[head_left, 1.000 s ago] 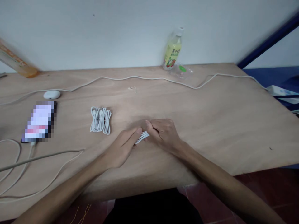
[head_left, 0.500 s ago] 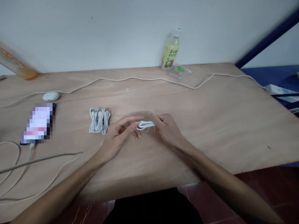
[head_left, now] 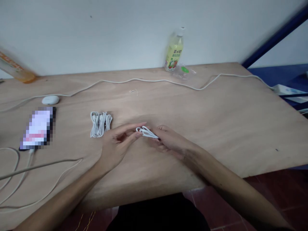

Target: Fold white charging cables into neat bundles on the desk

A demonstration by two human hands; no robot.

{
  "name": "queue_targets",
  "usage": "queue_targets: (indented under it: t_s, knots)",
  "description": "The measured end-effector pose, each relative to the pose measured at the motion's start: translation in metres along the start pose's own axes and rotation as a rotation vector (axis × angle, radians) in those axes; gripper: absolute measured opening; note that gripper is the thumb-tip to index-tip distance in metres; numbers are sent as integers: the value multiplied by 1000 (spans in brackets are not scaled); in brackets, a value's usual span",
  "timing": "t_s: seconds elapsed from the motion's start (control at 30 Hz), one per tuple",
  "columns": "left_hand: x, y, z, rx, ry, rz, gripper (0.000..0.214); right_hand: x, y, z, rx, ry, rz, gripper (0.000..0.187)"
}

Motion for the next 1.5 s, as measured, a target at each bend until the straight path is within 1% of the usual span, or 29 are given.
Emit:
queue_targets:
  t_s: [0.07, 0.2, 0.3, 0.37, 0.43, 0.53, 0.63, 0.7, 0.77, 0.83, 0.9, 0.97, 1.03, 1.13, 1.2, 1.3, 1.37, 1.43, 1.5]
  knots:
    - [-2, -1, 1, 3, -17, -29, 33, 0, 2, -1, 19, 12, 33, 53]
    - [-5, -1, -1, -13, -23, -64, 26, 0, 5, 0, 78, 1, 75, 44]
    - [-5, -2, -5, -14, -9, -70, 20, 0, 6, 1, 92, -5, 98, 45]
    - [-5, -2, -7, -7, 3, -73, 18, 0, 6, 0, 63, -16, 97, 48]
    - [-4, -2, -7, 10, 24, -60, 18, 1, 4, 0, 18, -70, 62, 48]
    - [-2, -1, -9, 45, 140, 3, 20, 1, -1, 2, -87, -257, -66, 46]
    - [-3, 0, -9, 137, 332, 51, 23, 0, -6, 6, -261, -480, -256, 48]
    - [-6, 2, -8, 234, 439, 67, 22, -2, -6, 8, -386, -607, -357, 49]
    - [-9, 5, -6, 339, 492, 100, 23, -4, -3, 7, -504, -725, -429, 50]
    - [-12, 9, -2, 422, 479, 170, 23, -5, 0, 4, -614, -844, -503, 51]
    - [-12, 12, -1, 427, 408, 247, 24, -4, 2, 0, -724, -967, -576, 52]
    - [-11, 14, -1, 349, 294, 318, 22, -4, 2, -4, -834, -1100, -635, 51]
    - [-8, 13, -4, 240, 157, 390, 17, -4, 3, -5, -935, -1238, -666, 51]
    - [-5, 12, -9, 100, -53, 497, 25, -8, 6, -2, -1036, -1456, -687, 53]
    - [-6, 13, -9, -45, -240, 575, 27, -13, 8, 1, -1062, -1577, -670, 54]
    - [-13, 19, -3, -329, -564, 631, 26, -19, 10, 5, -1061, -1673, -629, 51]
    - [-18, 24, 2, -483, -736, 648, 37, -20, 9, 6, -1060, -1695, -630, 49]
    - [-22, 27, 6, -545, -817, 672, 46, -21, 8, 6, -1064, -1708, -644, 49]
    - [-24, 28, 9, -547, -833, 697, 52, -21, 7, 6, -1072, -1721, -651, 49]
Point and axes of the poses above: each hand's wrist, its own x-axis towards the middle knuckle, its own y-axis out of the palm, z = x × y, the point moved 3 cm from there along x, towards the middle knuckle, and after that the axes turned 11 degrees about -z, right-handed, at the moved point
